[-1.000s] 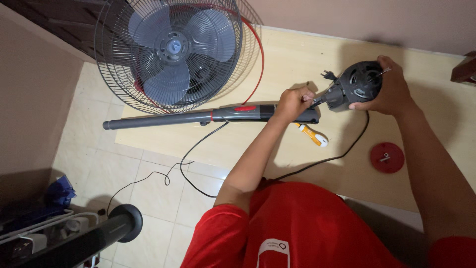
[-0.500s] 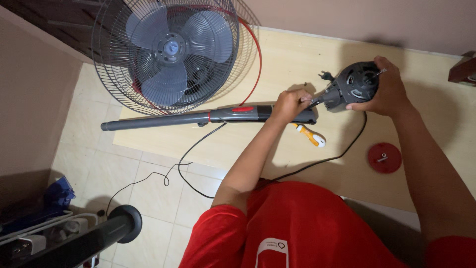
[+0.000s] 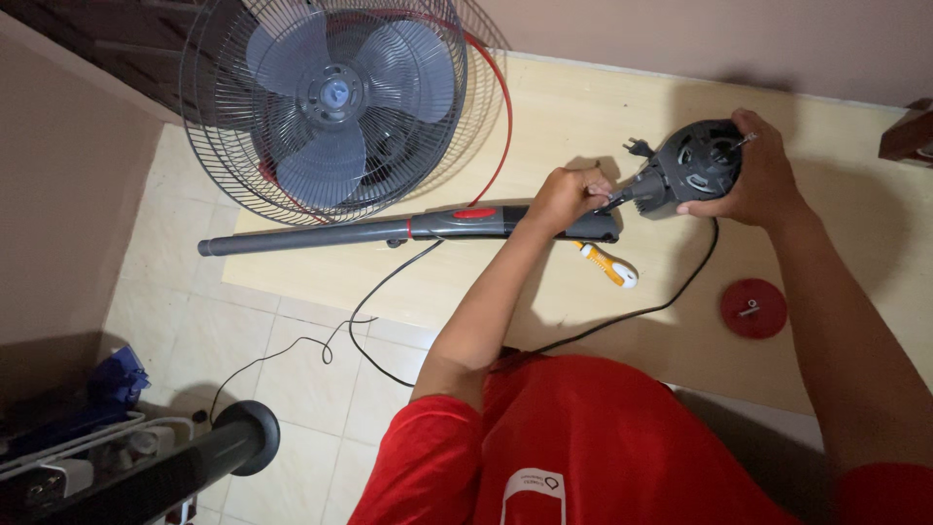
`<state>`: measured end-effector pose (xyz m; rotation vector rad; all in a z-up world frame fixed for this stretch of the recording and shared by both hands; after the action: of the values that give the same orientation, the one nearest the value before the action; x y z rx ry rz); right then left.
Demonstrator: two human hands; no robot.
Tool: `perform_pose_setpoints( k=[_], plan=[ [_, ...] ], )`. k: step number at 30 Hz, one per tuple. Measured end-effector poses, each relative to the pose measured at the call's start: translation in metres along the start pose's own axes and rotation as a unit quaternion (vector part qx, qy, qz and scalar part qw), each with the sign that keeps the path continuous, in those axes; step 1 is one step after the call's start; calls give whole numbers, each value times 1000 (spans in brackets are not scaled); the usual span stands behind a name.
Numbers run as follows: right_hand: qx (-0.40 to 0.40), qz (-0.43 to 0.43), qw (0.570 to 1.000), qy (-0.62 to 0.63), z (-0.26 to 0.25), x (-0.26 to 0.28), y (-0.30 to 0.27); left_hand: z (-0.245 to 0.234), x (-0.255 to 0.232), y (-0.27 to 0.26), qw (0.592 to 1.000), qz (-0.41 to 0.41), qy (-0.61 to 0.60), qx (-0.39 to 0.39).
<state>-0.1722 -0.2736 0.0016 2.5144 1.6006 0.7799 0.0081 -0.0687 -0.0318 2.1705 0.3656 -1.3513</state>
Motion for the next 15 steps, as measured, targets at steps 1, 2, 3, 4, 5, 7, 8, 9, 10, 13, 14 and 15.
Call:
perform_pose_setpoints(
  k=[1, 2, 3, 4, 5, 7, 8, 9, 10, 13, 14, 15],
  plan=[
    [4, 3, 1000, -6, 1, -1, 0, 0, 1, -1, 1000, -2, -8, 3],
    [8, 6, 1000, -12, 3, -3, 0, -1, 1, -1, 1000, -5, -15, 5],
    [13, 10, 1000, -18, 4, -5, 0, 0, 2, -1, 1000, -7, -23, 8],
    [6, 5, 1000, -9, 3, -5, 0, 0, 2, -1, 1000, -5, -23, 7],
    [-1, -1, 1000, 1, 3, -4, -1, 0, 3, -1, 1000, -3, -23, 6],
    [-10, -14, 1000, 6, 2, -4, -1, 0, 5, -1, 1000, -5, -27, 6],
    [-12, -21, 1000, 2, 2, -3, -1, 1, 6, -1, 999, -9, -32, 8],
    [-14, -29, 999, -3, 2, -2, -1, 2, 7, -1, 999, -13, -38, 9],
    [-11, -22, 1000, -4, 2, -3, -2, 3, 9, -2, 999, -18, -40, 9],
    [-3, -7, 1000, -10, 4, -5, -2, 4, 12, -2, 998, -29, -47, 5],
    [-2, -5, 1000, -14, 4, -5, -1, 5, 12, -3, 998, -29, -50, 1],
    [0, -3, 1000, -19, 3, -5, -1, 5, 12, -3, 998, -29, -54, -3]
  ],
)
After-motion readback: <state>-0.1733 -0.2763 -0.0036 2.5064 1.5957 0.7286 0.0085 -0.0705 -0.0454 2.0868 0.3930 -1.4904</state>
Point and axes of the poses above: each hand's wrist, its own y-axis towards the middle knuckle, its own z-axis out of the palm, x = y × z, the point moved 7 cm from there along y, towards the middle knuckle, and after that the axes turned 8 degrees about -x, right-handed, at the moved point
